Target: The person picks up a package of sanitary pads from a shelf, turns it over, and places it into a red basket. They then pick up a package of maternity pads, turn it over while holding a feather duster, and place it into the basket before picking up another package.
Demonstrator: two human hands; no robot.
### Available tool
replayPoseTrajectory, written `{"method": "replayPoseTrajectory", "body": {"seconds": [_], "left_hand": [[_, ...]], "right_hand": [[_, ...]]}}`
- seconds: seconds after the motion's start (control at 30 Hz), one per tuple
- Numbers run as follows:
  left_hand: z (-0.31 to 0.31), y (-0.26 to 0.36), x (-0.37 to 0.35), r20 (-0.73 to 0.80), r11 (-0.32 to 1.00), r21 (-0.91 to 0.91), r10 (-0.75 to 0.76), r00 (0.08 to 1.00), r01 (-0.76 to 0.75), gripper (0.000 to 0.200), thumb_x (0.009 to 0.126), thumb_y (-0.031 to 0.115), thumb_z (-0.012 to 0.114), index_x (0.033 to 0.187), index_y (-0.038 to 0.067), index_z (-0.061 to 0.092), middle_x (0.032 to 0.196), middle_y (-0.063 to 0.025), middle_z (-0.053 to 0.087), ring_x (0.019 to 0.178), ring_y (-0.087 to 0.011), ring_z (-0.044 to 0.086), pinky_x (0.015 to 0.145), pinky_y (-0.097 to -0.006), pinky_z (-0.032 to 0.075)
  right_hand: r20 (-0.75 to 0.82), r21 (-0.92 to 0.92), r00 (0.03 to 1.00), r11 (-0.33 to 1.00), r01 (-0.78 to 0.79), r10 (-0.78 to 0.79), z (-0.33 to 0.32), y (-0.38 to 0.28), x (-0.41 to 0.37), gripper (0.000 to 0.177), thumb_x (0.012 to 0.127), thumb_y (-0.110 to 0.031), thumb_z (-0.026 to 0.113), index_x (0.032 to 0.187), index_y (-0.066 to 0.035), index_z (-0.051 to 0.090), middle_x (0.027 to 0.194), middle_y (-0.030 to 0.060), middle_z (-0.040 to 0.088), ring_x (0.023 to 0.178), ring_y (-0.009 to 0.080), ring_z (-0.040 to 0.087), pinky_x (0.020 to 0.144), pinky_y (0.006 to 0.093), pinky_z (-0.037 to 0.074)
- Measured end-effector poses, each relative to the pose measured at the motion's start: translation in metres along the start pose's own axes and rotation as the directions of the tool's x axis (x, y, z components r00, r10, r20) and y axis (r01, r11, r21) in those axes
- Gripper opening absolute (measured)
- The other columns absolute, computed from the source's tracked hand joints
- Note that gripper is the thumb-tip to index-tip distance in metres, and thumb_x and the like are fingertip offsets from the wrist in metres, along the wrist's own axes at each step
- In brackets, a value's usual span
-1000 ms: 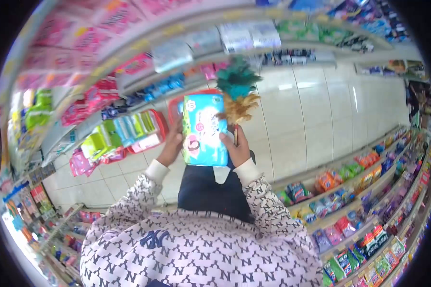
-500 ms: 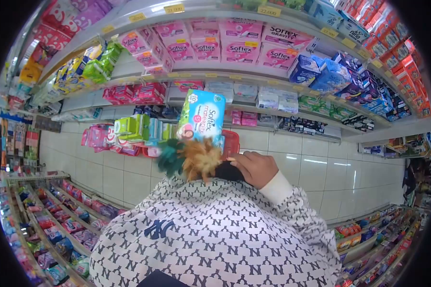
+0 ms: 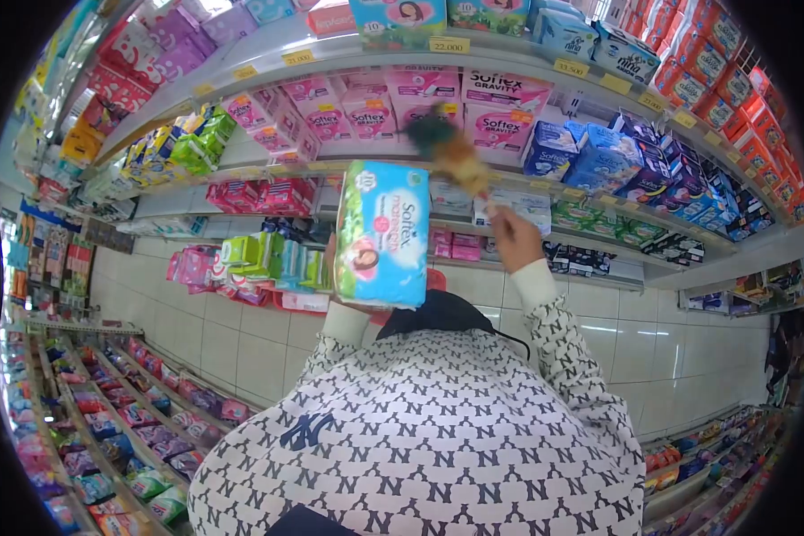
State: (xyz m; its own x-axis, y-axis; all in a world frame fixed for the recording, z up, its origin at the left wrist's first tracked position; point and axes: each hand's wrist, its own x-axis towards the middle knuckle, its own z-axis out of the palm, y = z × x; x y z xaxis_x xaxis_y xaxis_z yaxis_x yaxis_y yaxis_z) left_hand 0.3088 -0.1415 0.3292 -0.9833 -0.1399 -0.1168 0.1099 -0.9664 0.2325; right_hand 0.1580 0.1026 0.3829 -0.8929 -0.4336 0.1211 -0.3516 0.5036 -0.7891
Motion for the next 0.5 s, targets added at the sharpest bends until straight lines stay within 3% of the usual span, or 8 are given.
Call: {"method": "replayPoseTrajectory", "body": {"seconds": [0.03, 0.13, 0.2, 0.27, 0.3, 0.37, 0.5], "left_hand": [[0.013, -0.003, 0.002, -0.016, 0.998, 0.059, 0.031, 0.999, -0.03, 0.076, 0.091, 0.063, 0.043, 0.14, 0.005, 0.039, 0.13, -0.0165, 0.054, 0.117, -0.0287, 0.055, 0.097, -0.0431, 0.046], [0.069, -0.018, -0.007, -0.054, 0.87, 0.486, 0.126, 0.991, -0.084, 0.069, 0.097, 0.055, 0.037, 0.146, 0.007, 0.032, 0.142, -0.0171, 0.044, 0.125, -0.0306, 0.048, 0.106, -0.0455, 0.039], [0.075, -0.022, -0.008, 0.259, 0.678, 0.626, 0.284, 0.923, -0.384, 0.077, 0.094, 0.066, 0.03, 0.148, 0.011, 0.03, 0.142, -0.0148, 0.044, 0.126, -0.0285, 0.048, 0.106, -0.0417, 0.038], [0.119, -0.026, 0.001, 0.13, 0.914, 0.236, 0.307, 0.943, -0.33, 0.086, 0.089, 0.075, 0.03, 0.146, 0.011, 0.032, 0.14, -0.0172, 0.045, 0.123, -0.0314, 0.05, 0.107, -0.0406, 0.037], [0.118, -0.023, 0.002, 0.215, 0.941, 0.152, 0.266, 0.94, -0.302, 0.076, 0.095, 0.065, 0.028, 0.148, 0.011, 0.029, 0.144, -0.0156, 0.042, 0.13, -0.0276, 0.044, 0.106, -0.0435, 0.038], [0.101, -0.028, 0.004, 0.247, 0.964, 0.095, 0.219, 0.944, -0.248, 0.076, 0.095, 0.065, 0.029, 0.148, 0.011, 0.029, 0.144, -0.0157, 0.042, 0.129, -0.0278, 0.044, 0.107, -0.0434, 0.038], [0.07, -0.044, -0.009, 0.127, 0.984, 0.081, 0.145, 0.981, -0.156, 0.076, 0.095, 0.065, 0.03, 0.149, 0.012, 0.028, 0.144, -0.0158, 0.041, 0.129, -0.0281, 0.044, 0.107, -0.0432, 0.037]], "right_hand": [[0.004, 0.159, 1.0, 0.987, -0.001, 0.0, 0.004, 0.007, 0.002, 0.023, 0.099, -0.021, 0.049, 0.11, -0.006, 0.063, 0.09, 0.0091, 0.064, 0.074, 0.015, 0.058, 0.066, 0.0281, 0.046], [0.055, 0.548, 0.997, 0.833, -0.076, 0.054, 0.018, -0.005, -0.015, 0.024, 0.101, -0.022, 0.047, 0.116, -0.005, 0.056, 0.098, 0.0028, 0.058, 0.08, 0.0099, 0.052, 0.072, 0.0237, 0.043], [0.089, 0.679, 0.994, 0.726, -0.105, 0.059, 0.017, -0.058, -0.033, 0.026, 0.101, -0.022, 0.046, 0.12, -0.005, 0.051, 0.103, 0.0012, 0.054, 0.085, 0.0094, 0.05, 0.076, 0.0225, 0.041], [0.019, 0.77, 0.998, 0.637, 0.028, -0.067, 0.007, -0.091, -0.04, 0.028, 0.102, -0.021, 0.046, 0.124, -0.004, 0.047, 0.107, 0.0013, 0.053, 0.089, 0.0095, 0.049, 0.079, 0.0225, 0.041], [-0.044, 0.8, 0.987, 0.587, 0.126, -0.153, 0.002, -0.099, -0.046, 0.03, 0.102, -0.021, 0.046, 0.126, -0.004, 0.046, 0.109, 0.0018, 0.053, 0.091, 0.0097, 0.049, 0.08, 0.0229, 0.04], [0.142, 0.732, 0.977, 0.681, 0.005, -0.16, -0.014, -0.099, -0.055, 0.03, 0.102, -0.02, 0.045, 0.126, -0.003, 0.046, 0.11, 0.003, 0.053, 0.095, 0.0098, 0.048, 0.08, 0.0238, 0.041], [0.216, 0.43, 0.948, 0.895, 0.122, -0.233, -0.072, -0.097, -0.055, 0.03, 0.1, -0.022, 0.049, 0.123, -0.002, 0.052, 0.093, 0.0078, 0.057, 0.085, 0.012, 0.054, 0.075, 0.0266, 0.045]]}}
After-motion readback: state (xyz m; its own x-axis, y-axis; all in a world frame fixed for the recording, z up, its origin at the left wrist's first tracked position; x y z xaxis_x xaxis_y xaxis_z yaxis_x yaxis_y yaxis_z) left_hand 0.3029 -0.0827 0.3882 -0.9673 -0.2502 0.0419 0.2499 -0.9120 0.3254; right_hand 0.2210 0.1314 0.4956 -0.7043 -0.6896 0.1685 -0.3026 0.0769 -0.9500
